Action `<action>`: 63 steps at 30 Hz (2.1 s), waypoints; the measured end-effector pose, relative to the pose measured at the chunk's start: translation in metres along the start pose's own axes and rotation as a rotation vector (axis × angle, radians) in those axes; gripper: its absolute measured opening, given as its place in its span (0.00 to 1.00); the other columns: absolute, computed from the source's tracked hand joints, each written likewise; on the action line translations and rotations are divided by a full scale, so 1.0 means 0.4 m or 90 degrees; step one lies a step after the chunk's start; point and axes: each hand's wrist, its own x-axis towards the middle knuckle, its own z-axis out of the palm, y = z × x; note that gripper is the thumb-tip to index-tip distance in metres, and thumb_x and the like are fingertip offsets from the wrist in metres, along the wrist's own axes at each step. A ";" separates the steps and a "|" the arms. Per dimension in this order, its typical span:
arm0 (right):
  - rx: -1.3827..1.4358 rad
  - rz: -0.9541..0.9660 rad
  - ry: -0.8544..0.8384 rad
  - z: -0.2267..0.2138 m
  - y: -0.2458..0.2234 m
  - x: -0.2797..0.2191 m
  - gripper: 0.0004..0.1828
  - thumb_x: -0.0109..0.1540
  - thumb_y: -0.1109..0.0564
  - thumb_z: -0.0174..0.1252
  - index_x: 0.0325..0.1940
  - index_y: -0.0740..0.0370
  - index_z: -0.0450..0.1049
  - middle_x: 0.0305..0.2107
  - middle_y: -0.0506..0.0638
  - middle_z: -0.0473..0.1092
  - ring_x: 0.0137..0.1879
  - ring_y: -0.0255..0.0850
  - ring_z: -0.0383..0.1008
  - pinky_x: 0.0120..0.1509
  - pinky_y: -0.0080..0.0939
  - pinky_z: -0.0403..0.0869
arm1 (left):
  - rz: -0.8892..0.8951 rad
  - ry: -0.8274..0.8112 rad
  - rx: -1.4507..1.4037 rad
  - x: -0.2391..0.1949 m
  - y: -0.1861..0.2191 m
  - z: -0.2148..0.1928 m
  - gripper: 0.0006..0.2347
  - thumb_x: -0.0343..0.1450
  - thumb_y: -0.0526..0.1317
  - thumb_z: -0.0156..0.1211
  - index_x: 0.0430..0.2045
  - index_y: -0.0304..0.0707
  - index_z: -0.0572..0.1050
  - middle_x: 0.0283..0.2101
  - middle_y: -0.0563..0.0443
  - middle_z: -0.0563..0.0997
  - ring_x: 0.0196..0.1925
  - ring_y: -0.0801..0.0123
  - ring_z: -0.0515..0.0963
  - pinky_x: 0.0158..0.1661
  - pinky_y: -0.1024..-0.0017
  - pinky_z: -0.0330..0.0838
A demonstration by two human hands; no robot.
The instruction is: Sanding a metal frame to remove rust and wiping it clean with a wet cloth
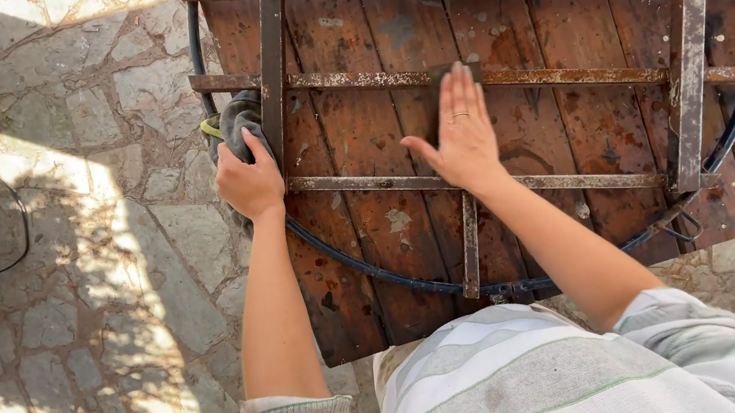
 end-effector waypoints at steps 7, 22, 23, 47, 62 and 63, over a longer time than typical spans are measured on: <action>-0.023 0.024 0.107 0.036 -0.008 0.115 0.65 0.65 0.17 0.43 0.77 0.79 0.34 0.73 0.78 0.32 0.81 0.68 0.30 0.82 0.63 0.33 | -0.008 -0.009 0.004 -0.001 -0.002 0.008 0.16 0.78 0.49 0.55 0.23 0.37 0.69 0.21 0.45 0.75 0.25 0.50 0.82 0.24 0.58 0.77; -0.077 0.057 0.187 0.140 -0.222 0.139 0.58 0.68 0.23 0.43 0.76 0.81 0.41 0.73 0.79 0.38 0.80 0.68 0.35 0.82 0.62 0.39 | 0.090 -0.157 -0.023 0.026 -0.016 -0.029 0.13 0.78 0.48 0.51 0.35 0.34 0.72 0.30 0.45 0.77 0.34 0.51 0.84 0.29 0.58 0.79; -0.073 0.065 0.192 0.137 -0.216 0.124 0.58 0.68 0.23 0.42 0.77 0.80 0.40 0.73 0.79 0.38 0.80 0.69 0.35 0.81 0.64 0.39 | 0.101 -0.187 -0.045 0.030 -0.025 -0.031 0.14 0.77 0.47 0.52 0.36 0.32 0.71 0.32 0.43 0.77 0.35 0.47 0.84 0.29 0.55 0.78; -0.050 0.131 0.143 0.146 -0.360 0.162 0.64 0.64 0.17 0.37 0.77 0.78 0.39 0.74 0.76 0.34 0.81 0.66 0.32 0.83 0.61 0.37 | 0.074 -0.316 -0.225 0.040 -0.087 -0.009 0.18 0.81 0.44 0.49 0.50 0.19 0.71 0.39 0.33 0.79 0.40 0.43 0.84 0.32 0.54 0.83; -0.029 0.246 0.168 0.124 -0.307 0.183 0.59 0.66 0.21 0.36 0.79 0.75 0.35 0.75 0.74 0.32 0.81 0.64 0.30 0.82 0.61 0.36 | -0.206 -0.435 -0.469 0.184 -0.085 -0.130 0.17 0.82 0.49 0.48 0.28 0.37 0.71 0.22 0.48 0.74 0.23 0.66 0.76 0.25 0.67 0.71; 0.001 0.347 0.165 0.093 -0.274 0.186 0.61 0.66 0.18 0.28 0.78 0.76 0.35 0.75 0.73 0.31 0.81 0.60 0.28 0.83 0.58 0.32 | -0.332 -0.490 -0.572 0.226 -0.096 -0.146 0.17 0.80 0.50 0.53 0.25 0.37 0.73 0.22 0.48 0.77 0.24 0.72 0.74 0.26 0.69 0.69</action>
